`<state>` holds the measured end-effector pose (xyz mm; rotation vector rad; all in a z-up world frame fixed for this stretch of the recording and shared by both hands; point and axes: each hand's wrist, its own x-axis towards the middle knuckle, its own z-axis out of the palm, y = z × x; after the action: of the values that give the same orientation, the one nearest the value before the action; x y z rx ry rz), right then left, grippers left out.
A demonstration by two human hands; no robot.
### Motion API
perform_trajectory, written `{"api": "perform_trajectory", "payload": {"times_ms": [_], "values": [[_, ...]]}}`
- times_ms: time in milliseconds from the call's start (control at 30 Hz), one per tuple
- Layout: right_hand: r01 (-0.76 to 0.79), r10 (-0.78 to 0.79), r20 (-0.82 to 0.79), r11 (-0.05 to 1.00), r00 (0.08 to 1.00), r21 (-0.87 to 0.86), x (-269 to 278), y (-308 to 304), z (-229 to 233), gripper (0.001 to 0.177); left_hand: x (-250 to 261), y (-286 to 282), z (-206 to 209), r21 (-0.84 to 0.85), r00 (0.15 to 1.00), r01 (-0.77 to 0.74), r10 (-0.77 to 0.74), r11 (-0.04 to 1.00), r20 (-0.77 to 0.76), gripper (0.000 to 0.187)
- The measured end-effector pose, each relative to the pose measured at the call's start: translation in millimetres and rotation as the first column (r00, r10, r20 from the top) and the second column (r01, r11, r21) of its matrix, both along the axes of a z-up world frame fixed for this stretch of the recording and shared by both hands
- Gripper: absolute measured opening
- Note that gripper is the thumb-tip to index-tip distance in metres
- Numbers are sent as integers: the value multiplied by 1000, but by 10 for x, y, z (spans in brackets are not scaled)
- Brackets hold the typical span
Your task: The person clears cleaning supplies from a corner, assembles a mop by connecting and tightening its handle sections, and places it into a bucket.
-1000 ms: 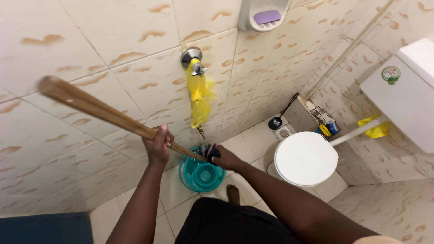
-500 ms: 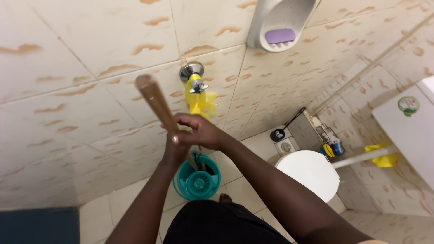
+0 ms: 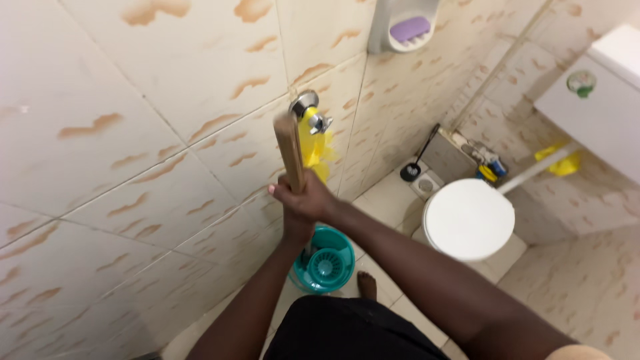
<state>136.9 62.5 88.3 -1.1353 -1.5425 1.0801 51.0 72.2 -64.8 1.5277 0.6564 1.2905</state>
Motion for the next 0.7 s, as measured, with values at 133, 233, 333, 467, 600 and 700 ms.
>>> {"api": "perform_trajectory", "payload": {"times_ms": [133,233,333,467,600,700], "values": [[-22,26,-27,987,999,160,32,-104,454,42,64,45,144,-220,873,321,-198,921,446,56],[-49,46,32,994,998,97,45,-175,257,46,101,36,-410,-258,872,371,-240,892,426,54],[-15,-7,138,986,990,164,60,-244,-242,47,128,154,-1140,-317,904,401,-315,860,290,52],[57,-57,4,995,998,87,62,-324,-640,43,185,240,-1639,-200,896,395,-424,897,-131,53],[117,-117,13,993,993,18,-39,-204,-414,48,311,370,-1547,-439,825,520,-296,733,482,39],[177,-176,-39,984,984,18,-115,-175,-282,50,225,560,-1456,-380,877,462,-347,802,334,36]]}}
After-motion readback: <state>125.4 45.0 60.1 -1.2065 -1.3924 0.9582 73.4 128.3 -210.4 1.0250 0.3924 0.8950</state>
